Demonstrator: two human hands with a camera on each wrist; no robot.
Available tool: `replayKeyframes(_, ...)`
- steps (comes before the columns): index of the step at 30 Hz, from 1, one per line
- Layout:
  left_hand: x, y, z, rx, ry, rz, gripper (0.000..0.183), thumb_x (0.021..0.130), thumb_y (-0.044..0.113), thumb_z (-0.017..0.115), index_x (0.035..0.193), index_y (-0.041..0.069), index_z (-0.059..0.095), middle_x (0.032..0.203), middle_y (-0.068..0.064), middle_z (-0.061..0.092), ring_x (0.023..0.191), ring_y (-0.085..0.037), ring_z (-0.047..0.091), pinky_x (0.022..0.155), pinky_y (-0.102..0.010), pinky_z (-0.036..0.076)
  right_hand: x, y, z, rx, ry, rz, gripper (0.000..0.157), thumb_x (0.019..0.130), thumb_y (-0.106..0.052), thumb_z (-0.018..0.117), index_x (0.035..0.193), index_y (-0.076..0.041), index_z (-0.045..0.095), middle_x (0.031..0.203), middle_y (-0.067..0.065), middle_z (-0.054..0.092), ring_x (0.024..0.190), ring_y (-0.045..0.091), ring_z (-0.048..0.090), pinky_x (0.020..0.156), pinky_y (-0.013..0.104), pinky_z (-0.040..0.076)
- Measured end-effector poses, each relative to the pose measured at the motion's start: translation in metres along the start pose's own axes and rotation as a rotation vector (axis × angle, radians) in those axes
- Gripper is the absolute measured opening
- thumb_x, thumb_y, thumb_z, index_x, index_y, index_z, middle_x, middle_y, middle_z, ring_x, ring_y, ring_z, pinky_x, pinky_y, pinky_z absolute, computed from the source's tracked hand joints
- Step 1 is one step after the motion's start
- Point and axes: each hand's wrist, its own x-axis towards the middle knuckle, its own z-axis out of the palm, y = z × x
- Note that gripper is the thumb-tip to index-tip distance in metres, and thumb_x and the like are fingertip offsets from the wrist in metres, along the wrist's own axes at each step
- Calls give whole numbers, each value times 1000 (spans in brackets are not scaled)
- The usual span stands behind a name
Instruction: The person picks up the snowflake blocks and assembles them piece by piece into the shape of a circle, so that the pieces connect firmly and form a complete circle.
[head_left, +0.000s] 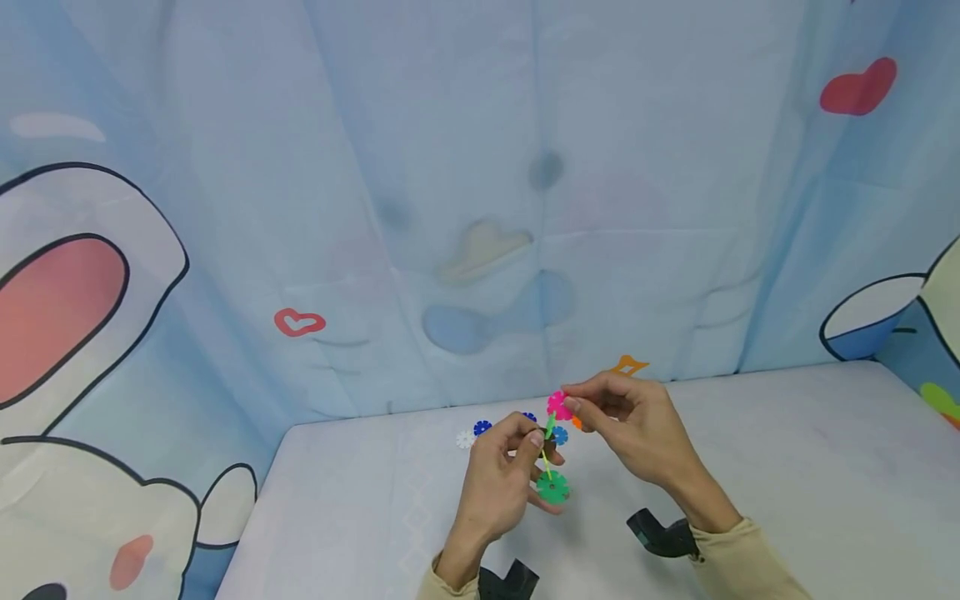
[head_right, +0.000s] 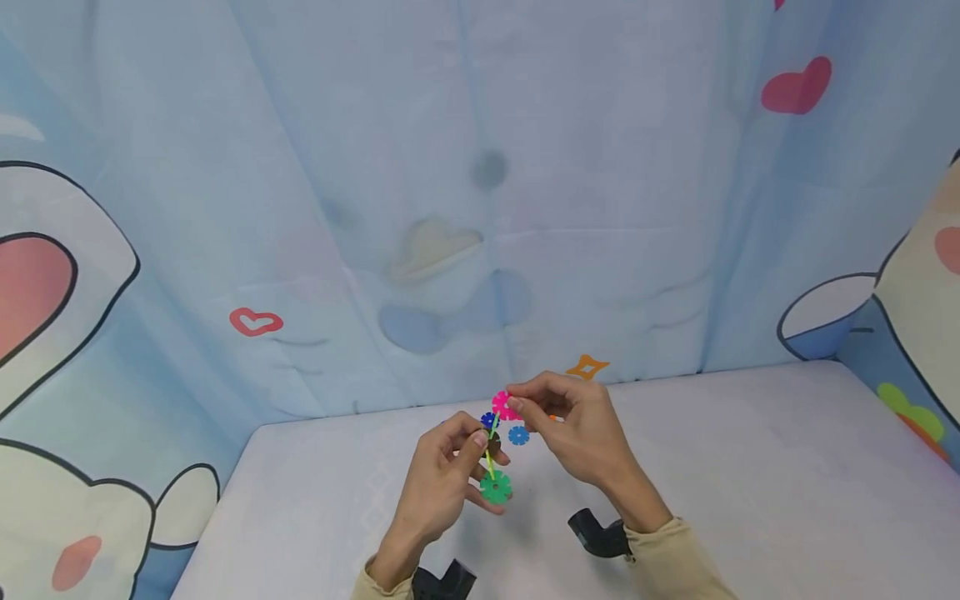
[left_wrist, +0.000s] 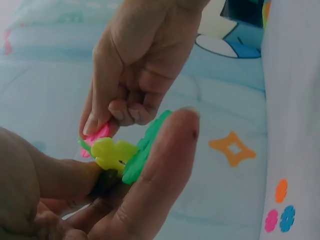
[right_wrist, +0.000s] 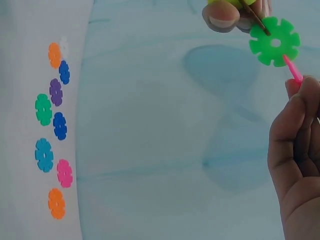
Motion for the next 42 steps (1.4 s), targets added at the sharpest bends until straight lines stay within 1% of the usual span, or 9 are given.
replayKeyframes(7, -2, 3, 1, 64, -6, 39, 18, 110, 7, 54, 96, 1, 63, 93, -23, 71, 47, -9, 60, 48, -42, 64, -2, 0, -1, 4, -1, -38, 17, 96, 1, 76, 107, -10, 80, 92, 1, 78, 69, 11, 71, 61, 22, 57)
replayKeyframes(11, -2, 5, 1, 39, 3, 28, 19, 111, 11, 53, 99, 0, 62, 94, -21, 72, 52, -11, 63, 49, -42, 64, -1, 0, 0, 31, 17, -27, 14, 96, 1, 75, 107, -7, 80, 93, 2, 79, 70, 13, 72, 62, 22, 60)
replayKeyframes(20, 0, 5, -1, -63, -7, -118, 25, 115, 24, 46, 124, 2, 55, 97, -25, 77, 73, -33, 78, 58, -40, 67, -3, 4, 14, 4, 43, -43, 26, 97, 1, 74, 123, -4, 74, 86, 3, 77, 66, 13, 70, 63, 22, 61)
replayKeyframes(25, 4, 0, -1, -4, 111, -87, 26, 113, 18, 48, 129, 4, 64, 99, -17, 81, 71, -18, 73, 61, -25, 63, 0, 6, 12, -95, 32, 11, 28, 103, -9, 69, 131, -6, 67, 86, 1, 78, 65, 8, 70, 61, 23, 58)
replayKeyframes(28, 6, -3, 0, -40, 227, -57, 25, 113, 14, 47, 127, 1, 63, 104, -17, 81, 75, -21, 76, 65, -24, 64, 1, 4, 8, -105, -45, 109, 30, 107, -22, 65, 134, -8, 63, 89, 0, 77, 68, 9, 70, 63, 26, 58)
replayKeyframes(33, 8, -8, 1, -162, 360, -27, 21, 112, 9, 42, 126, -3, 52, 109, -23, 77, 91, -28, 78, 75, -27, 67, 0, 0, 3, -13, -349, 271, 46, 102, -34, 73, 139, -13, 56, 105, 7, 72, 79, 17, 75, 72, 32, 63)
replayKeyframes(35, 9, -9, 2, -211, 397, -31, 21, 112, 9, 42, 126, -4, 50, 108, -24, 75, 93, -26, 77, 79, -28, 67, -1, 0, 2, 23, -423, 302, 51, 99, -34, 78, 139, -12, 54, 108, 10, 70, 83, 20, 76, 74, 34, 64)
replayKeyframes(38, 10, -11, 0, -276, 441, -38, 22, 112, 10, 42, 128, -4, 49, 106, -22, 74, 94, -26, 76, 84, -30, 67, -1, 0, 3, 47, -446, 306, 54, 96, -29, 81, 136, -8, 52, 105, 11, 70, 83, 22, 77, 74, 34, 65)
replayKeyframes(42, 11, -11, -1, -316, 454, -54, 23, 112, 11, 42, 129, -4, 48, 106, -21, 75, 93, -23, 76, 86, -32, 67, -1, 0, 4, 56, -428, 292, 39, 98, -17, 78, 127, -3, 55, 96, 10, 73, 81, 21, 76, 73, 32, 65)
